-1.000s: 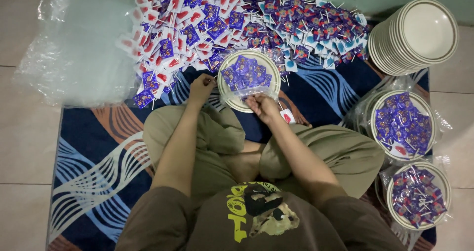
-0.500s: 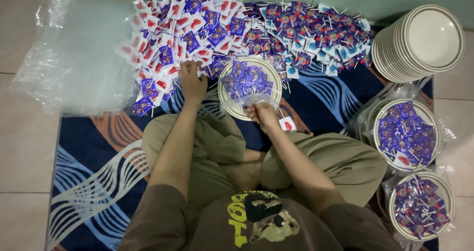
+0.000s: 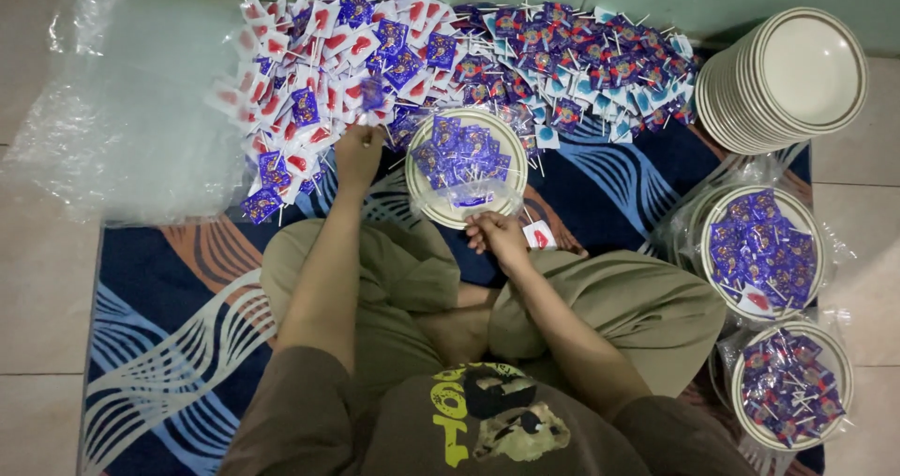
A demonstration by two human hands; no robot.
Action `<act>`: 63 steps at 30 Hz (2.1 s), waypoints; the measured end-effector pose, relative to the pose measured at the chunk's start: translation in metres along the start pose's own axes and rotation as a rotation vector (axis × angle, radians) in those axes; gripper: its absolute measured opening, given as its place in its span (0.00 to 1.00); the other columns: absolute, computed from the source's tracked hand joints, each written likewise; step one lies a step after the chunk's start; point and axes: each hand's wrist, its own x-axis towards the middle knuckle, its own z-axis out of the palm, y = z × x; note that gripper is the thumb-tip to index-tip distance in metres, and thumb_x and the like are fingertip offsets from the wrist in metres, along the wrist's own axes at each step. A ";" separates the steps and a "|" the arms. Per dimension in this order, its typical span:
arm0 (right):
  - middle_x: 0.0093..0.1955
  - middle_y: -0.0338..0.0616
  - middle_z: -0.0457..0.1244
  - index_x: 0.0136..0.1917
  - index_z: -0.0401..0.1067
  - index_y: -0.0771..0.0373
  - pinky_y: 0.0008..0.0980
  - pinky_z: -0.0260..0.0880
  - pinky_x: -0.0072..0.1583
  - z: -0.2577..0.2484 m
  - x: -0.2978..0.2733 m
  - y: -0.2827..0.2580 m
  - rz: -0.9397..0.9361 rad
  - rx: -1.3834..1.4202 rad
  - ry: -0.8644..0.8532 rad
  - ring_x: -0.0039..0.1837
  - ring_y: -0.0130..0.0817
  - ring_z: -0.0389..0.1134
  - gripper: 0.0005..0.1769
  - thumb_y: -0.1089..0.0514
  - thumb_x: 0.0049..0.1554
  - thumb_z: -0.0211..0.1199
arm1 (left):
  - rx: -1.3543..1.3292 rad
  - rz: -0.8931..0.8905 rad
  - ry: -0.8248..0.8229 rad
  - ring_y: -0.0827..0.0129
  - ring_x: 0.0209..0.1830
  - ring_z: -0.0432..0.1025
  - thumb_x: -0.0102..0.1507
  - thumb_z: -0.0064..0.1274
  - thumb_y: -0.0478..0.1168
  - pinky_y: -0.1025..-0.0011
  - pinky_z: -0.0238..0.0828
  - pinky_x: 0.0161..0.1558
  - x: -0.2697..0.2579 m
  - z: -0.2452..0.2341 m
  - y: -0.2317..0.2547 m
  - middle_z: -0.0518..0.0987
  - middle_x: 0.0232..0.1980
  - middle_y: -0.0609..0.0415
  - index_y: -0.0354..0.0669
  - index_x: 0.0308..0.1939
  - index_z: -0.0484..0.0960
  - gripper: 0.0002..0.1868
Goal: The person picks up individual food packets from a pile and places them into a small bowl, then slides a plastic sleeve over the stack of bowls.
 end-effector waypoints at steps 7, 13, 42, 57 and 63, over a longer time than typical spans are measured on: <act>0.39 0.55 0.69 0.54 0.75 0.75 0.24 0.74 0.30 0.009 -0.009 -0.018 -0.011 -0.016 -0.026 0.32 0.33 0.72 0.15 0.59 0.61 0.61 | -0.193 -0.085 -0.288 0.70 0.22 0.72 0.65 0.53 0.42 0.73 0.70 0.33 -0.028 -0.034 0.043 0.76 0.19 0.57 0.46 0.24 0.81 0.15; 0.40 0.56 0.70 0.55 0.73 0.74 0.23 0.73 0.31 0.012 -0.007 -0.036 -0.056 0.049 -0.027 0.35 0.34 0.73 0.16 0.56 0.62 0.61 | -0.299 -0.002 -0.458 0.63 0.27 0.76 0.58 0.55 0.41 0.68 0.72 0.37 -0.041 -0.032 0.073 0.80 0.22 0.52 0.47 0.23 0.84 0.09; 0.53 0.41 0.56 0.65 0.57 0.62 0.39 0.81 0.58 0.015 -0.006 -0.034 0.026 0.386 -0.131 0.58 0.37 0.70 0.27 0.73 0.56 0.58 | -0.170 -0.230 -0.541 0.42 0.55 0.74 0.64 0.51 0.44 0.50 0.72 0.56 -0.072 -0.009 0.033 0.79 0.50 0.41 0.41 0.46 0.83 0.13; 0.44 0.57 0.65 0.57 0.65 0.70 0.45 0.81 0.43 0.038 0.037 -0.005 -0.026 0.273 0.223 0.41 0.50 0.75 0.20 0.67 0.52 0.66 | -0.089 -0.247 -0.561 0.40 0.58 0.73 0.63 0.52 0.44 0.48 0.70 0.58 -0.069 -0.026 0.058 0.78 0.51 0.38 0.39 0.47 0.83 0.14; 0.45 0.45 0.63 0.53 0.64 0.68 0.31 0.77 0.49 0.030 0.033 0.016 -0.143 0.262 0.243 0.48 0.38 0.72 0.22 0.74 0.47 0.68 | -0.181 -0.234 -0.473 0.42 0.59 0.72 0.65 0.48 0.38 0.52 0.72 0.59 -0.063 -0.017 0.045 0.72 0.56 0.39 0.38 0.48 0.81 0.11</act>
